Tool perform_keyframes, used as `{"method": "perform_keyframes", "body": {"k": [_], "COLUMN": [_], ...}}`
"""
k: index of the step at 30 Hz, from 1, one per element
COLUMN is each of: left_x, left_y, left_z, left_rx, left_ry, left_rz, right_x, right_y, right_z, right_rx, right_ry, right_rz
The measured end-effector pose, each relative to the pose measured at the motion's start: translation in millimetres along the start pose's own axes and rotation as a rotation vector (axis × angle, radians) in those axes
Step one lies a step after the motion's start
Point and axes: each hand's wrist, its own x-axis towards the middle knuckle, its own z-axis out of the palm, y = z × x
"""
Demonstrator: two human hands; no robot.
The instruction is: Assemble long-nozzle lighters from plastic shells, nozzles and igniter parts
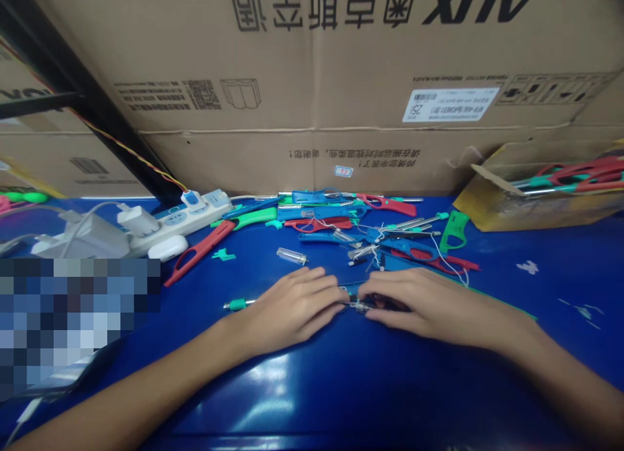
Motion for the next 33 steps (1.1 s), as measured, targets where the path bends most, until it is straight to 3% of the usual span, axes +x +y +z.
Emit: {"method": "perform_keyframes", "body": {"k": [33], "left_x": [0.2], "left_y": [-0.2], "left_z": [-2.6], "left_rx": [-0.002], "left_ry": [-0.035], "left_rz": [0.009], "right_x": [-3.5], "right_y": [4.0], "right_z": [-3.7], "right_rx": [-0.053], "right_ry": [-0.007], "right_rz": [0.065]}}
